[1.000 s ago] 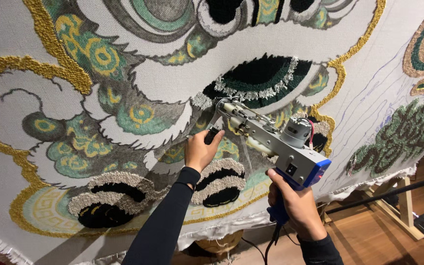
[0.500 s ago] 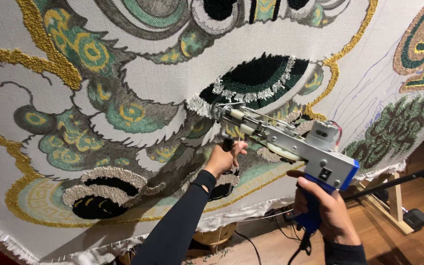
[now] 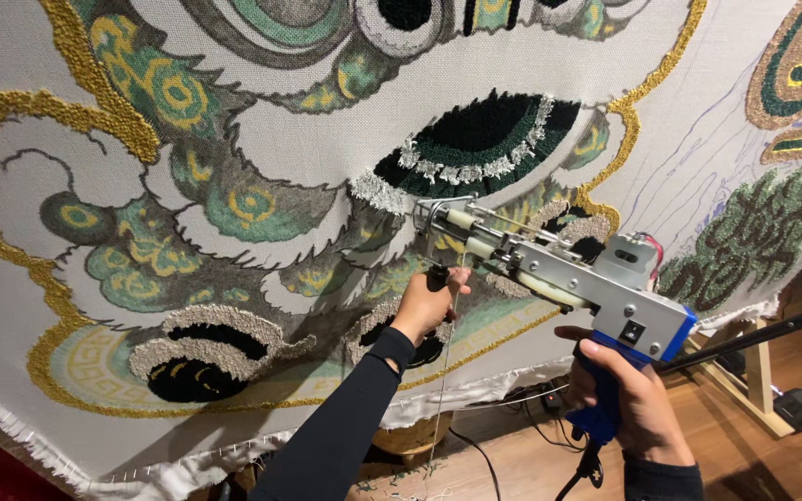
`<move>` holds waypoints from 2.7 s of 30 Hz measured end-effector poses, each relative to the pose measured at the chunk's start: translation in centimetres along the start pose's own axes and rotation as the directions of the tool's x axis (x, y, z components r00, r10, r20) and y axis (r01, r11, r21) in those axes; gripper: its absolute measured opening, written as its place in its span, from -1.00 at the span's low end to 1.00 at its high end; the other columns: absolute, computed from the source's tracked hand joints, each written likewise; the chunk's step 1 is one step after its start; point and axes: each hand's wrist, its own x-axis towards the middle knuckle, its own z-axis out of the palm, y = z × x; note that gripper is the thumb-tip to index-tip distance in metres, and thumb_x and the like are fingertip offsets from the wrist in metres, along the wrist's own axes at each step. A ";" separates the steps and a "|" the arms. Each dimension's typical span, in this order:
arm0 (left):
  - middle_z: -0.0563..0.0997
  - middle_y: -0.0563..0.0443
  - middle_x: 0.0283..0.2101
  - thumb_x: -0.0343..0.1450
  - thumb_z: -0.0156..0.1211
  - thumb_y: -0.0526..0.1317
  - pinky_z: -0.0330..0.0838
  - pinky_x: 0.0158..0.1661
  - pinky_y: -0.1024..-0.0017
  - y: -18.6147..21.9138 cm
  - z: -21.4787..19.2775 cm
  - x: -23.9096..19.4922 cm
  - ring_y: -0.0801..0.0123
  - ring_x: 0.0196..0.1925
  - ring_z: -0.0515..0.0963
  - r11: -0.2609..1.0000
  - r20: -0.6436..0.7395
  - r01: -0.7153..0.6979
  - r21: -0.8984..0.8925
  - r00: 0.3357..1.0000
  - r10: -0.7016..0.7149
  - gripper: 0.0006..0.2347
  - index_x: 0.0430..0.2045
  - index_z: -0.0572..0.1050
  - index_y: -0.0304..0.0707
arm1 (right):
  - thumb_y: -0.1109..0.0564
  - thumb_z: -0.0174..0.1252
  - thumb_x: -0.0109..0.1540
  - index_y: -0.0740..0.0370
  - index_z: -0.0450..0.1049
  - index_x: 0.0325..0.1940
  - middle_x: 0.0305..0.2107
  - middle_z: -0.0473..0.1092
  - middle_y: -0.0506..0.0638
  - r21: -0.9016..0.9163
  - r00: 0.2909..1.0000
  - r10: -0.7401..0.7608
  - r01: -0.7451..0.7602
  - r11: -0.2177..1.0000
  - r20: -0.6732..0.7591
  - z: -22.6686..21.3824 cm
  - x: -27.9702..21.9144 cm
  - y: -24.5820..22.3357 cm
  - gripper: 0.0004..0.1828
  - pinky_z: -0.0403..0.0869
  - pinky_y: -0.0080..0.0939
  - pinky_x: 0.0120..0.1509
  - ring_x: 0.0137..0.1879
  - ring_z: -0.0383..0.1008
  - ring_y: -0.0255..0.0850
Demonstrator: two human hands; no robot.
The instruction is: The person uses a handheld electric tufting gun to apply yarn into a stretched canvas featuring a pre-printed design. They guide the tool along the contours of the pattern, creating a textured pile on the fabric surface.
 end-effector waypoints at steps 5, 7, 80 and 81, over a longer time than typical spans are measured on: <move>0.73 -0.12 -0.15 0.47 0.18 -0.17 0.57 -0.45 0.40 -2.0 -0.5 0.1 0.38 -0.22 0.69 0.999 -0.022 0.038 0.022 0.999 -0.038 -0.75 -0.17 0.62 -0.44 | 0.04 0.14 0.20 0.33 0.55 -0.06 -0.73 0.19 -0.08 -0.041 0.998 0.048 -0.050 0.998 -0.040 1.7 -0.3 -0.5 -0.66 0.25 -0.21 -0.55 -0.64 0.19 -0.28; 0.72 -0.13 -0.18 0.48 0.19 -0.18 0.57 -0.44 0.40 -2.4 -0.5 0.2 0.35 -0.25 0.67 0.998 -0.027 0.058 0.040 0.998 -0.057 -0.75 -0.17 0.63 -0.44 | 0.05 0.14 0.19 0.29 0.55 -0.09 -0.73 0.20 -0.07 -0.037 0.996 0.072 -0.074 0.997 -0.046 1.9 -0.2 -0.6 -0.69 0.27 -0.18 -0.54 -0.64 0.20 -0.28; 0.66 -0.04 -0.10 0.30 0.35 -0.14 0.54 -0.55 0.46 0.1 -4.6 5.7 0.49 -0.54 0.64 1.000 -0.134 0.003 0.019 0.991 -0.001 -0.59 0.01 0.59 -0.33 | 0.13 0.23 0.21 0.25 0.37 -0.35 -0.65 0.24 -0.09 -0.058 0.996 0.029 -0.033 0.998 -0.081 8.5 3.4 -0.9 -0.81 0.26 -0.22 -0.51 -0.59 0.23 -0.27; 0.66 0.00 -0.07 0.34 0.34 -0.12 0.55 -0.52 0.47 0.0 -4.2 5.5 0.49 -0.52 0.65 1.000 -0.104 0.017 0.015 0.994 -0.016 -0.59 0.05 0.54 -0.30 | 0.12 0.23 0.22 0.25 0.35 -0.36 -0.65 0.24 -0.08 -0.053 0.998 0.027 -0.030 0.998 -0.062 7.7 3.4 -0.9 -0.79 0.26 -0.22 -0.52 -0.59 0.23 -0.26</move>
